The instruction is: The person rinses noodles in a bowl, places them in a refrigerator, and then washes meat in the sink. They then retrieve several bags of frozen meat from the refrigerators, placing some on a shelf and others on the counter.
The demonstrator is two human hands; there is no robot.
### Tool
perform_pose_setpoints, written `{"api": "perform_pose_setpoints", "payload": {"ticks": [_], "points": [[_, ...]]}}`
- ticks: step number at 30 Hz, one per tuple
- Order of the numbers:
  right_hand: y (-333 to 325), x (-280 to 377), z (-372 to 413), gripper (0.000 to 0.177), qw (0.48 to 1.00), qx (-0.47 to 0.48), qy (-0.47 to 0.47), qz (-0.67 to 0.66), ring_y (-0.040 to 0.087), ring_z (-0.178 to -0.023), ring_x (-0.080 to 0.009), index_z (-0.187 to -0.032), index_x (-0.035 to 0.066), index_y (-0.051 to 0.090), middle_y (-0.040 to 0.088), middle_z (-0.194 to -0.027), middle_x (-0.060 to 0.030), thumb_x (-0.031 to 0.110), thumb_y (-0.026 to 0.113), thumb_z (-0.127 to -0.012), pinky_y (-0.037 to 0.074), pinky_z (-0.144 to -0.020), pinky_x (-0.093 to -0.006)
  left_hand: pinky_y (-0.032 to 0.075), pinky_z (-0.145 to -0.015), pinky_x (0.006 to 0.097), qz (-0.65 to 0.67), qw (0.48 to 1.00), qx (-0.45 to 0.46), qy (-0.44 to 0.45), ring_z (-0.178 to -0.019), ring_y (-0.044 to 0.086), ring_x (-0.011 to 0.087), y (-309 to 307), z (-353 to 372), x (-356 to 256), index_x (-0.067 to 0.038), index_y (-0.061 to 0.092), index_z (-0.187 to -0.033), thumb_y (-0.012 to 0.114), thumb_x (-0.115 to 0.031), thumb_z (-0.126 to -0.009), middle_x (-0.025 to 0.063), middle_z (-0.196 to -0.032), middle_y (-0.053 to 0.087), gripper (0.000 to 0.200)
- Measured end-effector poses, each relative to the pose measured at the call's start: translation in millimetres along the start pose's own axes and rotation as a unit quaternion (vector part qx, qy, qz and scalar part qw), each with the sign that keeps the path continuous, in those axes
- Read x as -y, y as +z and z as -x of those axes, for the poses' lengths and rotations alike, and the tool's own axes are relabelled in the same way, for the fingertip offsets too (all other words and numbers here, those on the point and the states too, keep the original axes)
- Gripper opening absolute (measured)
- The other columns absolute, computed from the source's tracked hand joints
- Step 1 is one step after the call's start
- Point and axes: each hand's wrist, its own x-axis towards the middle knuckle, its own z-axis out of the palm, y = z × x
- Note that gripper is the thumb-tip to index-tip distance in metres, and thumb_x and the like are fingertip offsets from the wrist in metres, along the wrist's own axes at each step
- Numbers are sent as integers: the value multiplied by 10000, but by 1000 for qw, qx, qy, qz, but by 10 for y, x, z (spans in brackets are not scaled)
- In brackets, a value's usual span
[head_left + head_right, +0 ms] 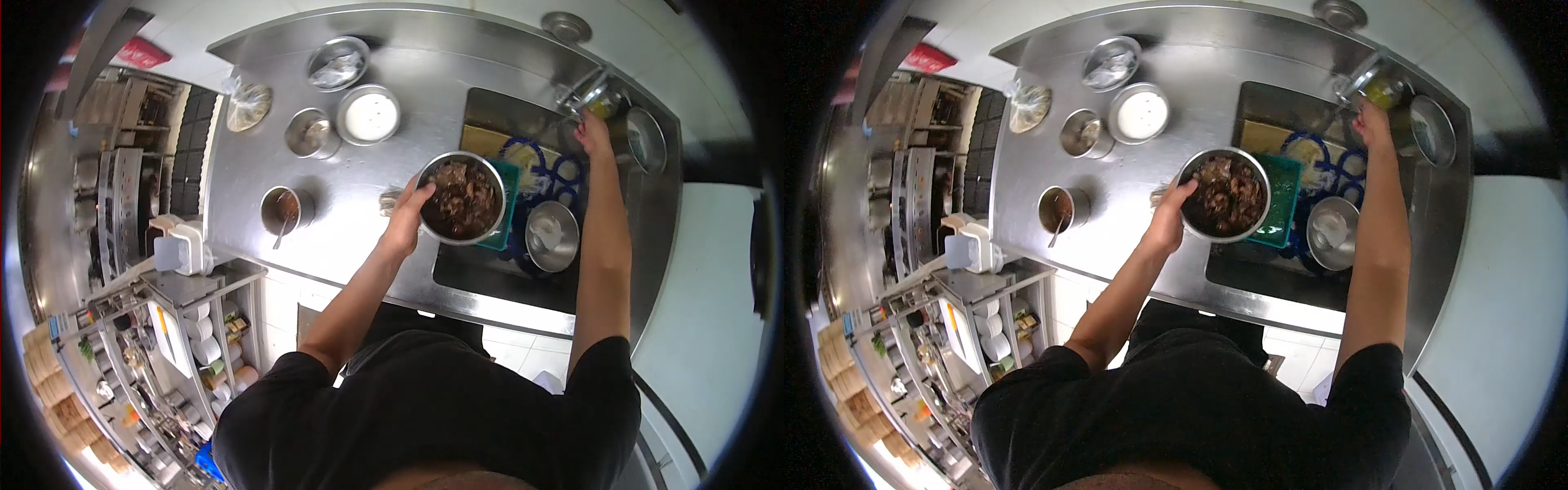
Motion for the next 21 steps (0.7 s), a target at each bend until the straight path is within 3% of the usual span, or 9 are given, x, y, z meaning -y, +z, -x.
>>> {"api": "perform_pose_setpoints", "payload": {"ticks": [3,5,6,7,9,12,15,18,21], "points": [[260,-243,546,206,986,-100,-39,-129,494,-628,-146,-916,90,587,524,-809,-17,272,573,-1010,481,-557,-327,306,-1177,380,11,999,-30,7,-1362,462,229,-338,447,-163,-28,436,-1510,596,-292,-999,116,-1439,552,597],[262,-871,658,192,990,-45,-67,-111,511,-623,-149,-898,99,576,521,-763,-15,267,568,-992,467,-548,-326,306,-1179,387,18,999,-35,29,-1364,462,232,-617,646,-256,-21,445,-1497,593,-289,-1001,120,-1429,556,583],[546,-1000,1127,161,996,-12,-86,-33,534,-637,-143,-894,121,555,541,-747,-8,262,597,-959,454,-540,-316,307,-1179,388,29,997,-55,35,-1362,465,234,-740,722,-332,-16,447,-1491,593,-289,-1002,123,-1425,558,579],[1025,-1057,1628,99,997,-36,-34,-66,560,-671,-133,-954,114,611,585,-800,-8,211,610,-935,473,-557,-307,309,-1178,389,41,996,-77,36,-1359,468,236,-844,849,-430,-12,450,-1486,592,-290,-1003,126,-1421,560,575],[1817,-1168,2438,232,998,54,-22,5,586,-727,-127,-1182,121,659,630,-894,0,191,630,-963,511,-620,-292,327,-1174,398,59,993,-97,38,-1350,483,250,-1026,1077,-668,-8,446,-1480,601,-296,-1002,139,-1416,558,579],[2958,-1204,3093,218,963,249,-36,97,557,-709,-86,-1087,63,662,606,-829,18,268,631,-1019,473,-601,-278,477,-1094,421,67,987,-140,44,-1229,621,272,-1382,1271,-935,-5,502,-1427,597,-357,-1004,157,-1354,629,558],[3849,-1208,3309,369,927,291,-107,212,592,-731,-106,-1106,36,658,643,-891,-20,391,652,-1006,505,-606,-287,395,-1145,407,-22,987,-147,57,-1319,538,263,-1620,1406,-1140,-1,469,-1457,595,-370,-1016,162,-1413,579,588],[4388,-1243,3273,495,909,327,-2,258,631,-775,-158,-1170,4,605,647,-965,-73,463,643,-992,551,-624,-319,247,-1219,384,-58,993,-97,34,-1436,376,246,-1863,1481,-1109,-30,353,-1560,562,-394,-1040,149,-1525,443,669],[4613,-1380,3253,638,929,313,107,169,666,-831,-230,-1251,-39,519,636,-1054,-134,524,634,-973,606,-680,-378,239,-1223,372,-60,994,-91,-28,-1458,348,244,-1982,1554,-960,-31,294,-1593,552,-371,-1055,150,-1568,397,686]]}}
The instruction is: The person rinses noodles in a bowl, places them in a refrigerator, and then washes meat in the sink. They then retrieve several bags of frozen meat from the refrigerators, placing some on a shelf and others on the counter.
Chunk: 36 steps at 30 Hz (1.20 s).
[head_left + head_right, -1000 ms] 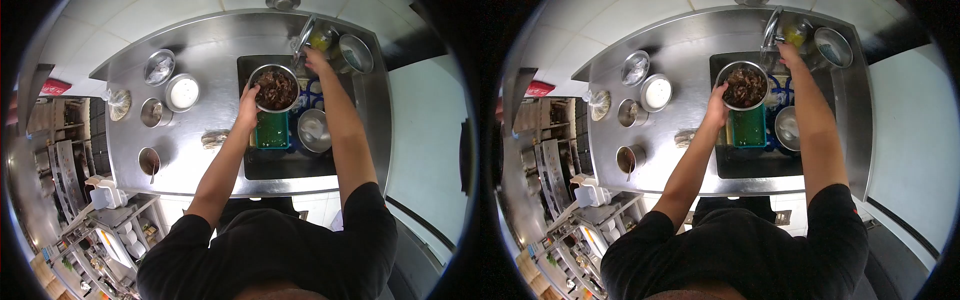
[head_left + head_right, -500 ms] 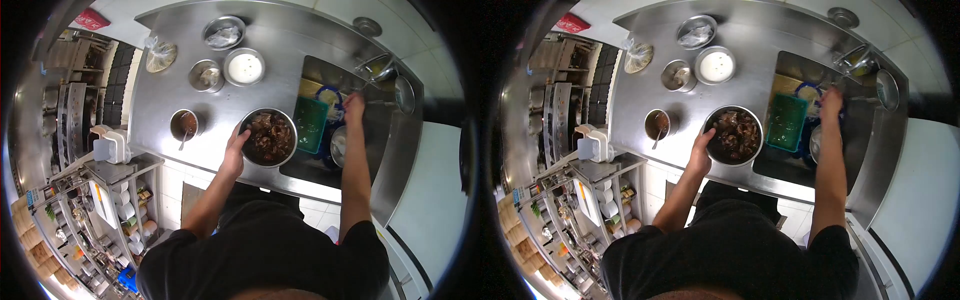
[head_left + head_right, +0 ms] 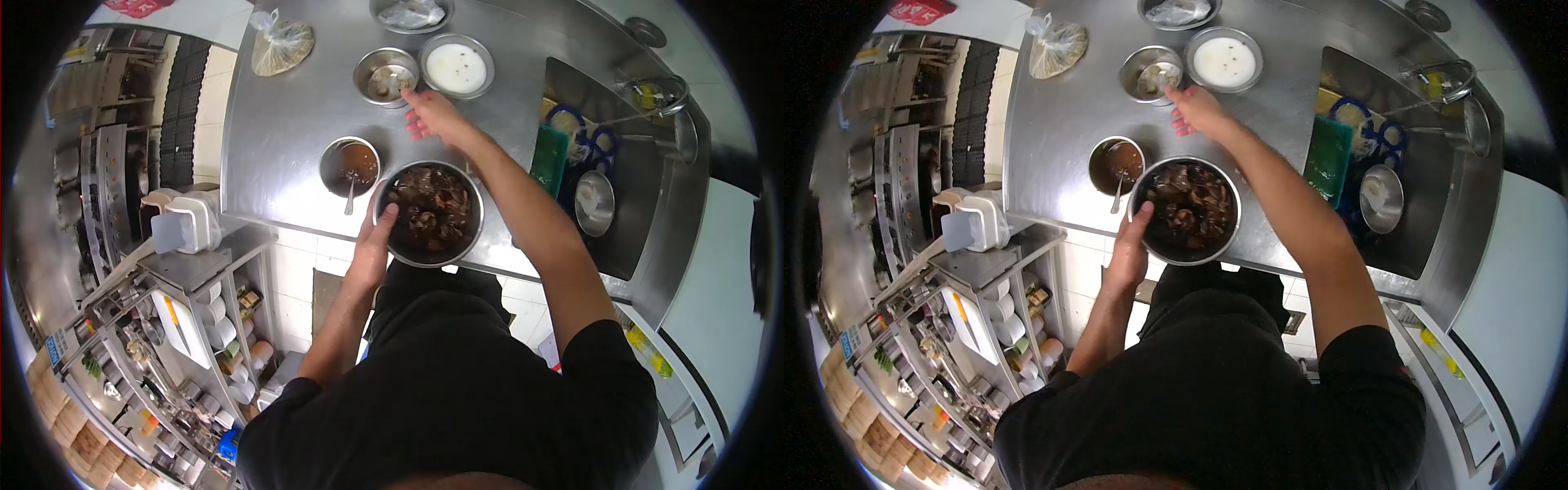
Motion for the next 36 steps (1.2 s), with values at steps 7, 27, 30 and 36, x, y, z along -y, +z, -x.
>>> {"api": "perform_pose_setpoints", "payload": {"ticks": [7,27,30,36], "points": [[124,129,-195,584,998,-48,-32,-4,716,-912,-287,-1281,-92,455,642,-1073,-202,399,604,-1002,636,-745,-421,263,-1212,367,-22,998,63,-10,-1456,354,246,-137,-183,603,-55,372,-1558,524,-356,-1077,157,-1551,422,588],[-1274,-689,3648,382,925,-374,-55,-34,722,-698,-198,-1029,-125,655,706,-847,-148,242,585,-952,583,-602,-314,355,-1157,349,-93,948,296,-71,-1365,479,216,998,-449,754,-31,379,-1545,559,-306,-1068,124,-1468,528,580],[-1377,-1137,4349,398,903,-421,-36,-75,726,-696,-210,-1054,-128,651,705,-831,-155,251,582,-954,587,-602,-321,355,-1159,351,-158,919,352,-76,-1375,474,223,1452,-315,952,-38,371,-1552,555,-331,-1068,125,-1492,506,595],[-1301,-2141,5579,372,870,-477,9,-125,720,-660,-185,-955,-86,682,706,-753,-116,268,566,-949,575,-598,-308,330,-1167,352,-238,846,471,-82,-1390,455,224,2427,307,1771,-35,394,-1545,554,-330,-1066,123,-1509,496,585]]}}
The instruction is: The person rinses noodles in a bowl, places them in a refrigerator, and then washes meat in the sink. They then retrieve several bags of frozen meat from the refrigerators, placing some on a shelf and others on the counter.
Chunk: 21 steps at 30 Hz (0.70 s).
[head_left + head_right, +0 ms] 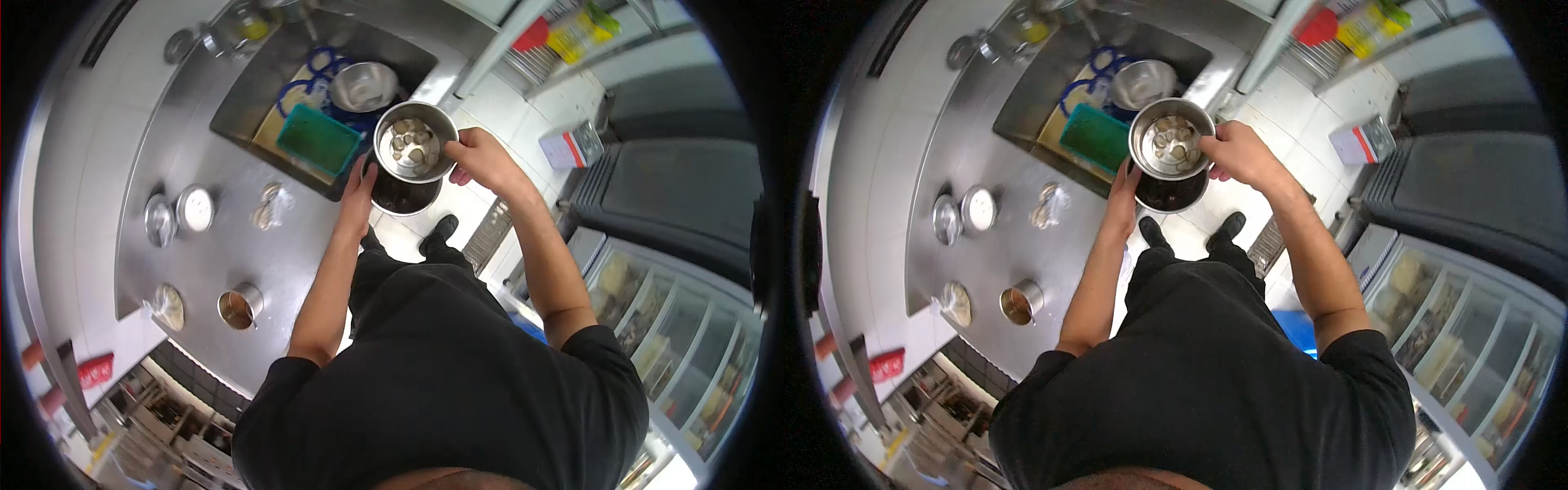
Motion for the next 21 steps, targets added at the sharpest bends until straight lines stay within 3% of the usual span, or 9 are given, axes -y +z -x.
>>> {"api": "perform_pose_setpoints", "payload": {"ticks": [3,8,13,18,21], "points": [[-553,-450,261,369,998,-42,23,28,719,-646,-179,-904,-76,703,703,-691,-118,264,562,-934,572,-608,-318,339,-1156,342,-33,998,46,-34,-1391,457,224,755,-257,191,-25,404,-1540,515,-327,-1074,130,-1506,505,566],[-1365,-1340,581,415,995,-92,40,-8,714,-616,-253,-866,-69,722,705,-662,-161,311,557,-886,573,-658,-386,390,-1133,358,-45,986,138,-89,-1342,512,203,1851,-498,672,-44,458,-1494,426,-363,-1096,107,-1442,562,511],[-1984,-2040,963,393,985,-153,71,-24,716,-619,-251,-794,-19,731,700,-636,-138,327,564,-874,575,-690,-394,453,-1106,405,-62,976,168,-125,-1299,570,215,2796,-593,1138,-50,493,-1455,465,-348,-1073,91,-1437,577,486],[-2544,-2439,1402,394,972,-191,112,-74,730,-638,-228,-906,-16,744,713,-659,-127,346,591,-880,587,-706,-382,461,-1086,376,-53,971,203,-111,-1255,592,206,3768,-604,1333,-33,518,-1425,454,-293,-1079,103,-1367,616,437],[-2757,-2700,1486,364,960,-235,103,-113,722,-612,-216,-826,-17,698,707,-672,-139,329,605,-890,572,-619,-377,482,-1086,399,-71,956,252,-132,-1262,603,224,4095,-780,1465,-22,522,-1425,485,-308,-1061,111,-1389,609,465]]}}
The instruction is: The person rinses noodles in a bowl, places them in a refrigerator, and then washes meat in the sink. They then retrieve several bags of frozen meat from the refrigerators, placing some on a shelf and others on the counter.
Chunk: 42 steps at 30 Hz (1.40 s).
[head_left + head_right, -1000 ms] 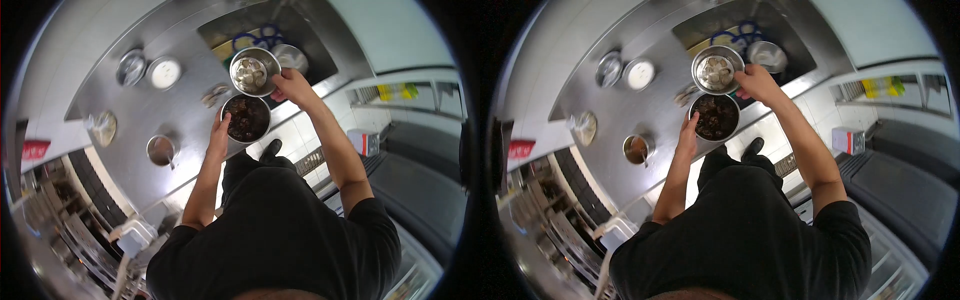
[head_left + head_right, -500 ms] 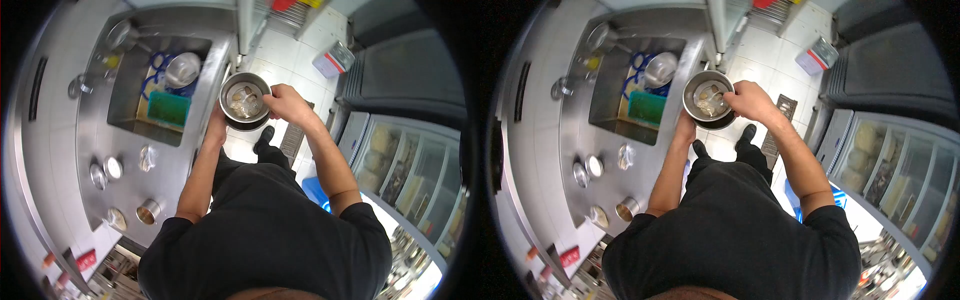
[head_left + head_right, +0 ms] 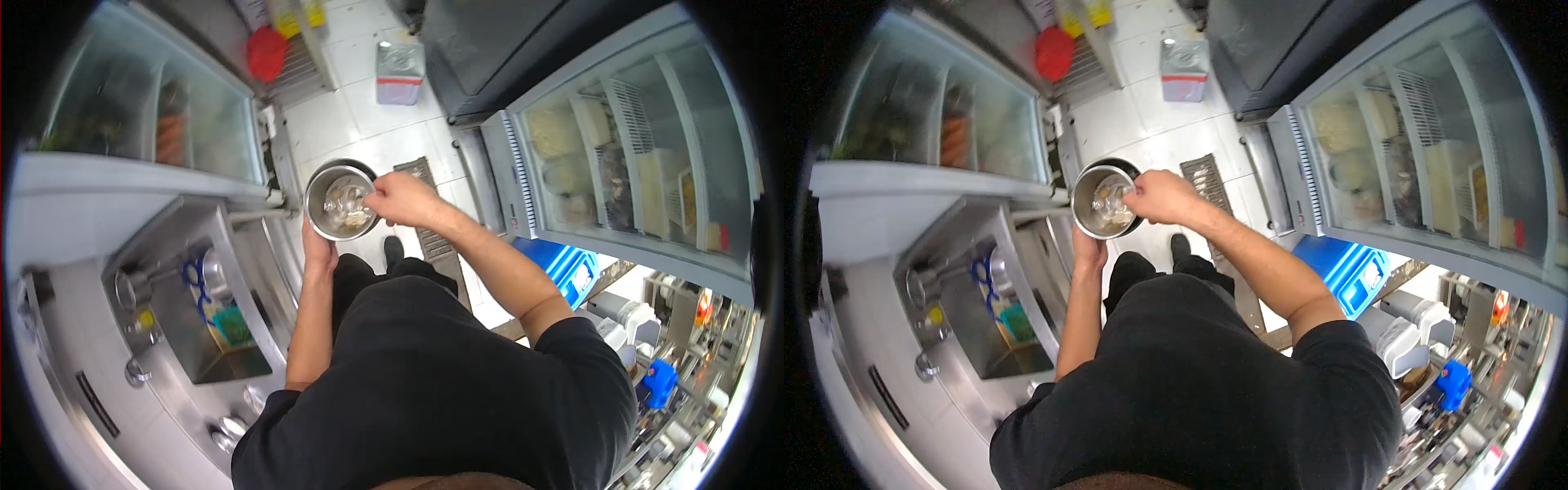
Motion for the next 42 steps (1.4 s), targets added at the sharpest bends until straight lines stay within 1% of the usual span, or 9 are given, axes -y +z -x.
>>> {"api": "perform_pose_setpoints", "payload": {"ticks": [8,13,19,26,31,32,34,36,42], "points": [[-2051,-552,-55,461,966,-254,-41,18,621,-623,-158,-842,34,694,650,-685,-49,478,680,-965,500,-584,-338,500,-1051,392,-8,997,58,-50,-1220,622,222,527,-1121,106,-33,529,-1407,468,-284,-1073,109,-1340,632,421],[-4454,-463,315,401,684,-576,52,444,713,-871,-343,-975,48,721,713,-909,-156,442,651,-951,557,-772,-468,493,-1060,393,-41,987,129,-90,-1237,612,230,933,-2030,-17,-48,525,-1420,431,-281,-1083,109,-1353,629,420],[-6252,-384,867,343,398,-352,292,795,587,-1272,-285,-1224,85,668,649,-1317,-106,337,575,-1011,397,-1119,-468,515,-1037,382,-84,972,176,-134,-1201,625,219,1494,-2994,-304,-13,521,-1409,491,-221,-1060,138,-1304,642,408],[-7279,-731,1132,419,405,-294,407,764,559,-1337,-255,-1392,90,577,605,-1420,-88,317,543,-1042,464,-1079,-419,424,-1077,320,-117,972,190,-69,-1233,560,170,2115,-3648,-675,-29,530,-1447,521,-375,-1074,95,-1348,620,509],[-7053,-681,1453,423,436,-261,276,816,632,-1051,-263,-1129,56,667,663,-1101,-102,440,612,-961,485,-865,-429,454,-1063,342,-96,971,197,-94,-1204,591,179,2213,-3944,-727,-18,552,-1397,460,-341,-1082,97,-1314,640,460],[-7105,-689,1463,440,353,-176,203,896,647,-994,-264,-1076,49,685,674,-1037,-105,465,626,-945,490,-822,-431,457,-1062,346,-93,971,189,-117,-1205,594,181,2223,-3967,-756,-21,553,-1395,458,-329,-1082,99,-1315,641,450],[-7359,-820,1501,486,-97,-16,-20,995,677,-880,-267,-971,35,721,697,-910,-111,514,654,-913,498,-737,-436,464,-1062,350,-102,969,192,-115,-1218,594,188,2258,-3979,-780,-26,547,-1403,451,-305,-1084,105,-1330,635,435],[-7141,-860,1559,493,-122,-2,27,992,677,-894,-270,-994,29,716,701,-935,-123,511,649,-916,499,-742,-432,466,-1062,350,-130,968,191,-102,-1221,594,190,2240,-4045,-756,-29,545,-1406,445,-293,-1086,106,-1338,631,428],[-5405,-649,1968,501,551,-449,233,664,673,-916,-280,-1034,24,702,696,-968,-136,509,641,-925,501,-759,-441,490,-1051,368,-118,965,207,-109,-1191,620,205,2448,-3996,-644,7,563,-1375,494,-277,-1070,121,-1327,638,422]]}}
